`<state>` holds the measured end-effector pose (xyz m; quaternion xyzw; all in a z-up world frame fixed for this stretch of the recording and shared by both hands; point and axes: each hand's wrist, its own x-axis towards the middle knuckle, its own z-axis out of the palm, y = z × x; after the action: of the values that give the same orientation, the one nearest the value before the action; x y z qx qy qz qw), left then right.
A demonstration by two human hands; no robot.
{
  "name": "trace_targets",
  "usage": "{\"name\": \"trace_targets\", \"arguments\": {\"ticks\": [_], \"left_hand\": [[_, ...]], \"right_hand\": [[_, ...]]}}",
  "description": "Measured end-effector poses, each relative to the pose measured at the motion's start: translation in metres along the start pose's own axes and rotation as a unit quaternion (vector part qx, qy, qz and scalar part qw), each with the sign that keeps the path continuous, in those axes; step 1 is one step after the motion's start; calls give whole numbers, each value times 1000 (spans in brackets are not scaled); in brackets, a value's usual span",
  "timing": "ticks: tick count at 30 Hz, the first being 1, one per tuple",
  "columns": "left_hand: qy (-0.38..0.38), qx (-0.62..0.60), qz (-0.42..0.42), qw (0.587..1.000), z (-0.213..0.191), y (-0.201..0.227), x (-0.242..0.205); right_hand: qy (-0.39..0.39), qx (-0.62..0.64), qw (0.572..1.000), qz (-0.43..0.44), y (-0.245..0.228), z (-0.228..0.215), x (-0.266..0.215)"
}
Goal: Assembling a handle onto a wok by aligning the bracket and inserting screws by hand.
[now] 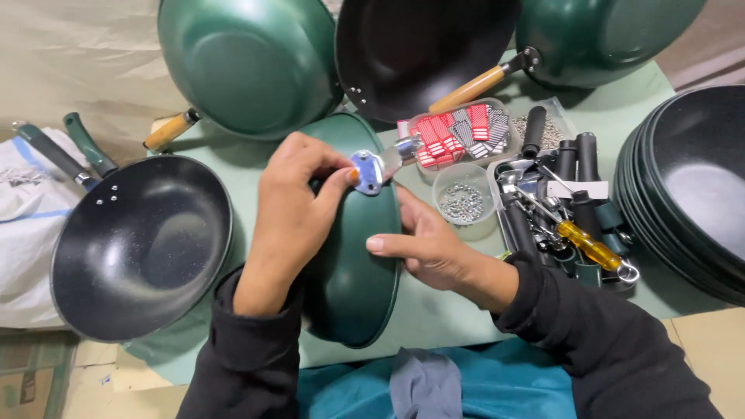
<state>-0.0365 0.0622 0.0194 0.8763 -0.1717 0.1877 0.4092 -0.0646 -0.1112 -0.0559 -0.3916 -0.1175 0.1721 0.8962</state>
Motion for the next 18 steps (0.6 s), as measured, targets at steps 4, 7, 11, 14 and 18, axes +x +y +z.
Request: {"name": "trace_targets", "arguments": {"ticks": [4,7,11,14,18], "left_hand": [[58,-1,20,998,-33,10,-28],[131,-27,5,991,-47,11,-56],[224,-93,-16,970,-44,-11,-102],[264,-87,-68,958,-32,-36,-138],[297,-172,-136,929,-9,-90,-175]], "right_hand": [[-33,-24,999,8,1,27,1],[-112,-79,990,-26,3,45,11],[-259,-316,904,-126,-8,72,10],[-318,-443,832,-99,1,80,7],[-327,-575,750,19,39,75,12]]}}
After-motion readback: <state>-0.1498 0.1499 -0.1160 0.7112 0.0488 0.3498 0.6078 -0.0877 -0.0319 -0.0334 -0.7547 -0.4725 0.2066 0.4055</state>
